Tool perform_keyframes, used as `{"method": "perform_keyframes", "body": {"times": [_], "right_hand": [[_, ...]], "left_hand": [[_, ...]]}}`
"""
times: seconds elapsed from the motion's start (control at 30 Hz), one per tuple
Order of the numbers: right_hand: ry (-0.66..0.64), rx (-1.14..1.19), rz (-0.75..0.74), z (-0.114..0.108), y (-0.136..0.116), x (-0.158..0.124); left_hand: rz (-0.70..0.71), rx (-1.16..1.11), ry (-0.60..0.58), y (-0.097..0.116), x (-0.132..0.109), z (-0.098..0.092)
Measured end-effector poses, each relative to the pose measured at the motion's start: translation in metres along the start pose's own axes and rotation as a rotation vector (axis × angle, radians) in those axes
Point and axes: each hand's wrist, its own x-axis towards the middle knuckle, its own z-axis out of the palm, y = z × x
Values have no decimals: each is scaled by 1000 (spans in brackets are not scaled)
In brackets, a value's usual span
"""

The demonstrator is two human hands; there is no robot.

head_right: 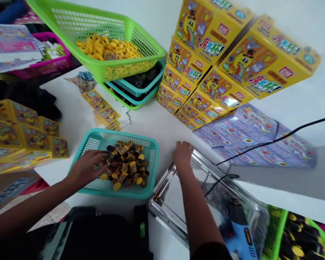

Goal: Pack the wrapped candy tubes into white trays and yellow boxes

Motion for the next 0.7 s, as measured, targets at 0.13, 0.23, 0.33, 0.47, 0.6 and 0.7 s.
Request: {"method": "perform_keyframes", "body": {"times": [0.13,0.23,0.33,0.47,0.6,0.7], "right_hand": [[-179,-4,-37,17,11,46],[-204,102,-41,18,6,54],[-59,356,0,13,-17,37],[92,839,-173,6,-63,-19],[155,753,-260,6,-68,-73],[96,553,-11,20,-29,-116]], "left_hand": [[-42,170,230,-28,8,-5],[-201,129,259,-49,3,-3],[-462,-17,158,-64,-3,0],[-684,-342,39,-78,-4,-2],[-715,-758,-85,-85,-1,-9],[-724,-784,-50,-87,1,-11]]}}
